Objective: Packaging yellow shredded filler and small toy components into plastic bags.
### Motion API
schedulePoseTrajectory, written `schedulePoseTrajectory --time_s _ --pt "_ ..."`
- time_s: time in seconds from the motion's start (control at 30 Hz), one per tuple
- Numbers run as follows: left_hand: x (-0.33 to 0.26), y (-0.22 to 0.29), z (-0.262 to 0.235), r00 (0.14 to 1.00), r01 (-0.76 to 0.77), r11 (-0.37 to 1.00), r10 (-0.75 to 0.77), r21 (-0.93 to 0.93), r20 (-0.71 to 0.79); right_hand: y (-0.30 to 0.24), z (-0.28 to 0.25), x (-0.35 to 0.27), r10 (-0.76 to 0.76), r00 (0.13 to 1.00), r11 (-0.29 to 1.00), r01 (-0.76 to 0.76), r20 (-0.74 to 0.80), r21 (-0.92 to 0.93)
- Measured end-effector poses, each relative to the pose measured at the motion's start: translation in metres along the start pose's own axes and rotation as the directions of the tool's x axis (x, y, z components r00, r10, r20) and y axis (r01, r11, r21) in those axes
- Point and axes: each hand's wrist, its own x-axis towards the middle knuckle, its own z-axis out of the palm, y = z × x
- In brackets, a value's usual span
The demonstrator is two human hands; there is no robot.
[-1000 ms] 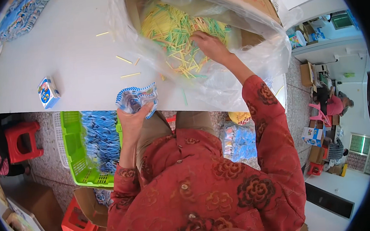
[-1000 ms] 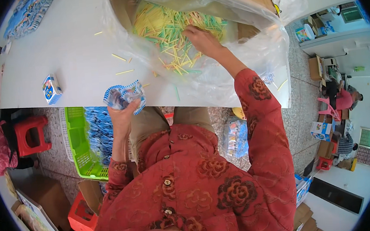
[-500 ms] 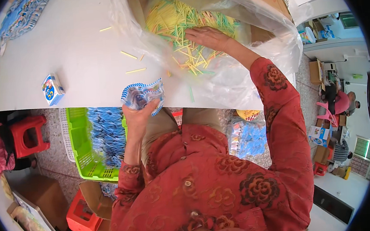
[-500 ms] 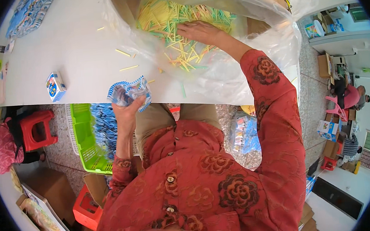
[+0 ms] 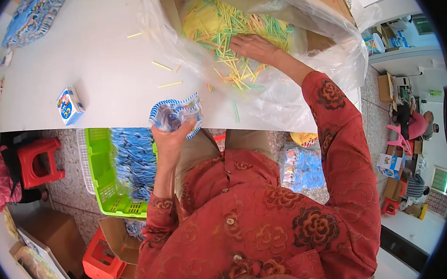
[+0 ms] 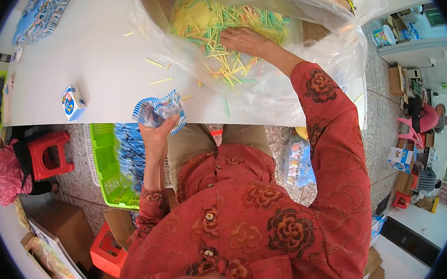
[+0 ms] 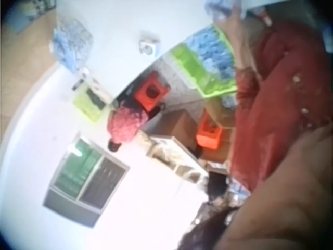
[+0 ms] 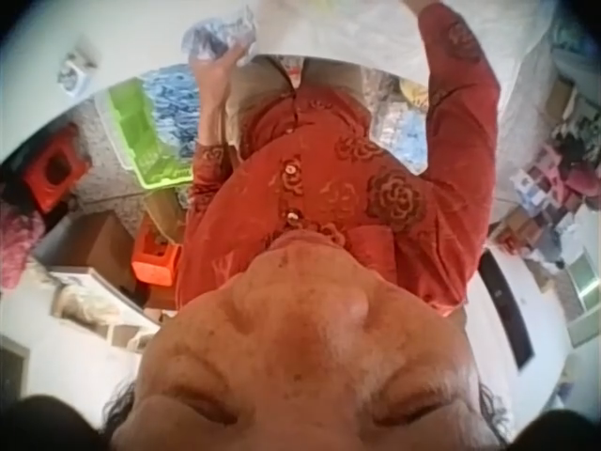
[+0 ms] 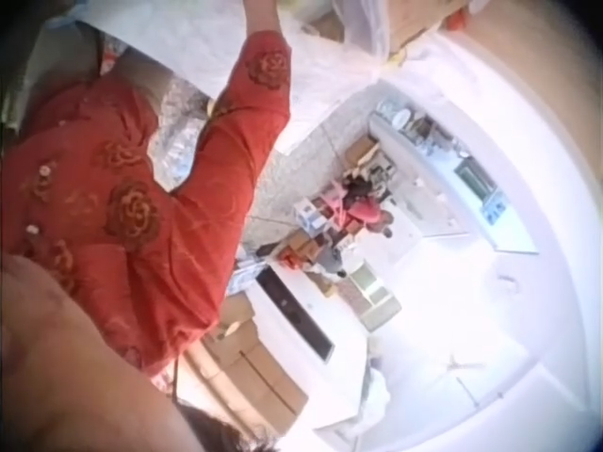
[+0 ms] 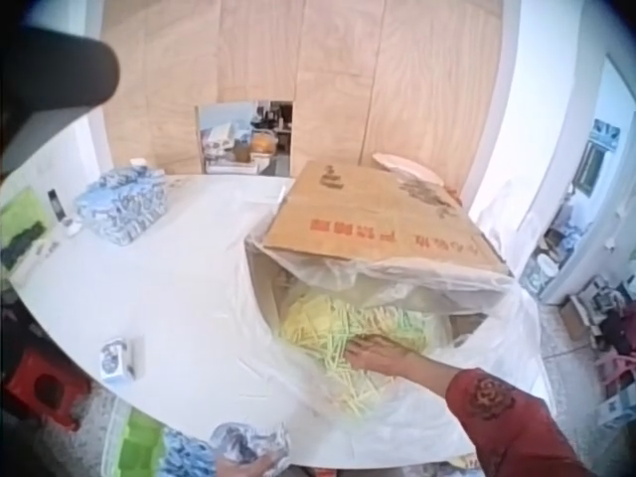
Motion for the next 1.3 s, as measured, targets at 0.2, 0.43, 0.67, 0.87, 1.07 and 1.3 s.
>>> schedulePoseTrajectory --time_s 0.2,0.43,0.67,0.87,1.07,1.3 --pt "-0.002 0.002 0.004 1.0 -0.003 1.0 0.002 0.023 0.02 -0.002 0.003 0.002 0.029 0.999 0.999 -0.029 -0.016 -0.044" --pt "-0.007 0.005 0.007 1.0 -0.004 1.0 0.004 0.027 0.009 0.004 -0.001 -0.004 0.13 0.988 0.987 -0.121 -0.083 0.11" --pt "-0.009 0.004 0.007 1.0 0.002 1.0 -0.003 0.023 0.007 0.005 -0.032 -0.011 0.777 0.628 0.36 -0.494 0.039 0.792" --pt "-0.007 0.005 0.015 1.0 0.003 0.999 -0.004 0.05 0.015 -0.003 -0.026 -0.029 0.835 0.515 -0.001 -0.351 0.194 0.936" --pt "-0.003 0.009 0.021 1.0 -0.016 0.998 0.014 0.063 0.026 -0.041 0.006 -0.036 0.79 0.6 0.269 -0.523 0.124 0.809" --pt "0.005 0.012 0.031 0.998 -0.042 0.995 0.038 0.086 0.049 -0.043 0.012 -0.037 0.769 0.639 0.452 -0.518 -0.023 0.726"
